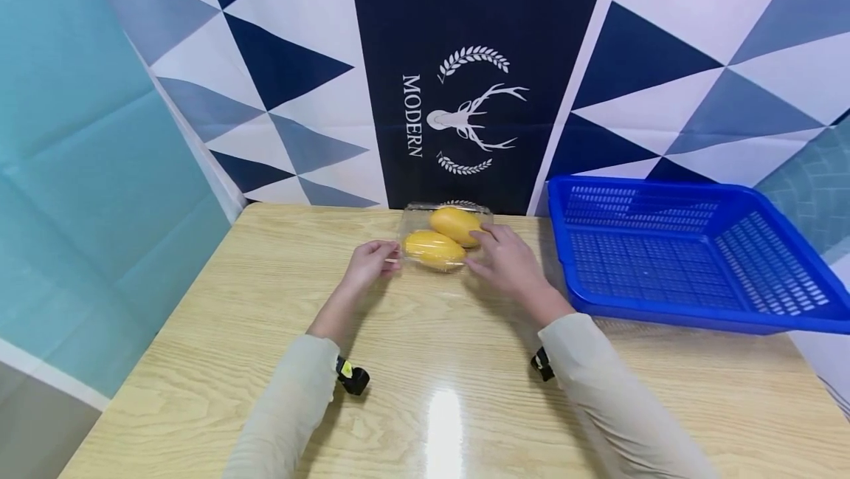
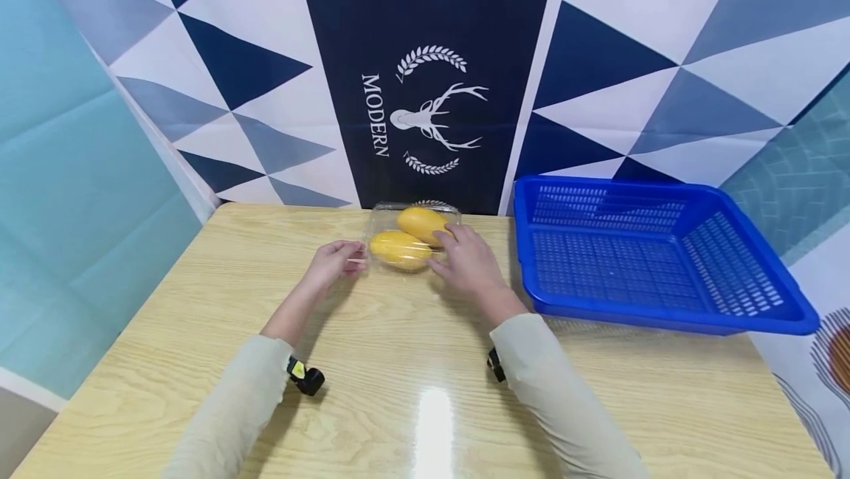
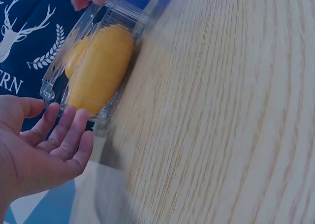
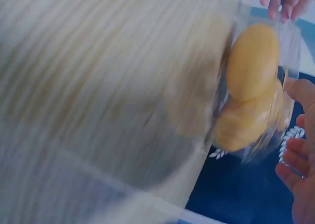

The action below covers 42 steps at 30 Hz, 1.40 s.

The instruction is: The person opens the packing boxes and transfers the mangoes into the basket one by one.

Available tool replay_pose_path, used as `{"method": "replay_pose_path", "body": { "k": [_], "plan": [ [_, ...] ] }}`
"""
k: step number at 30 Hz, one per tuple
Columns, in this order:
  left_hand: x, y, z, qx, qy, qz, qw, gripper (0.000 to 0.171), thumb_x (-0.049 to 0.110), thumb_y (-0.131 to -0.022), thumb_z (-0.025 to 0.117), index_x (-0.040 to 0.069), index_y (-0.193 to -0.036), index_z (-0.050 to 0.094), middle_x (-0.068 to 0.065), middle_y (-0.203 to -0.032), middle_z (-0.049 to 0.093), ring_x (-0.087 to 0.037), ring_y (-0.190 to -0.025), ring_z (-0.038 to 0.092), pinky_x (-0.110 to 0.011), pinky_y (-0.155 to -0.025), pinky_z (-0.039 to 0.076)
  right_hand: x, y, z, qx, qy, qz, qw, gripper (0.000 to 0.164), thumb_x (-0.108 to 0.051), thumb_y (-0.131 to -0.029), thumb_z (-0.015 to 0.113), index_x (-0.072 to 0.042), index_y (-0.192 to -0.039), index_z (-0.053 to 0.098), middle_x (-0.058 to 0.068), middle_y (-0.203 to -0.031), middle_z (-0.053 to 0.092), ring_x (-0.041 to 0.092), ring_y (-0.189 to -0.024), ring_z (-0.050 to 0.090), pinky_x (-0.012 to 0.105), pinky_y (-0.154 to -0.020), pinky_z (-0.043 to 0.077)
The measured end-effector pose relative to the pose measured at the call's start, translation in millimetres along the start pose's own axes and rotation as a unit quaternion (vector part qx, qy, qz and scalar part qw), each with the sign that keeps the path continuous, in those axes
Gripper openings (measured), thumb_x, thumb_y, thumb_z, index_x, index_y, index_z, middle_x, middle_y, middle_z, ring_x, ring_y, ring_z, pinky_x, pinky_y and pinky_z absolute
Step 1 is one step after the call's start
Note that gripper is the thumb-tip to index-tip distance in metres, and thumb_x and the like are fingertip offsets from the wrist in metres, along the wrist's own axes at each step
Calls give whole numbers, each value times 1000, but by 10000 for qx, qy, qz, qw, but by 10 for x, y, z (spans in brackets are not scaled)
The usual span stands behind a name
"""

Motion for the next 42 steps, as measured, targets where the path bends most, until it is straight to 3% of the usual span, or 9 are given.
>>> {"method": "replay_pose_path", "body": {
  "k": [11,18,26,32,42],
  "plan": [
    [23,14,4,1,43,25,10000,31,20,-97,49,-2,-116,60,-17,-107,66,-11,-70,65,-41,-87,52,190,135,18,55,-194,3,9998,50,-34,-82,70,-4,-121,60,17,-129,55,33,-119,49,47,-100,42],
    [23,40,-2,-76,52,74,9999,33,17,-98,47,-6,-118,57,-18,-104,65,-15,-70,65,-43,-89,52,201,141,60,17,-252,-91,9996,48,-35,-84,67,-5,-121,61,16,-128,55,33,-119,50,48,-98,44],
    [25,45,-28,-39,55,112,9999,32,15,-97,46,-6,-119,57,-16,-98,65,-11,-65,63,-39,-85,54,188,120,61,-120,-230,-134,9996,53,-35,-84,67,-7,-128,55,16,-136,50,34,-125,46,49,-101,41],
    [13,40,-35,-69,36,114,9999,33,17,-98,47,-5,-120,57,-20,-105,64,-15,-70,65,-40,-88,53,162,102,100,-459,-406,-90,9981,59,-33,-85,67,-4,-134,50,19,-144,41,36,-132,39,50,-106,36],
    [29,68,-43,-42,24,99,9999,32,17,-98,46,-2,-121,58,-18,-104,65,-14,-71,64,-40,-88,53,151,87,124,-582,-365,-123,9976,56,-35,-89,62,-2,-133,51,19,-142,43,36,-131,41,48,-108,34]
  ]
}}
Point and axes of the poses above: each hand's wrist, its own y-axis away from the middle knuckle, its own z-axis out of the palm, x = y × z, the point moved 8 cm from there along -y, towards the middle knuckle
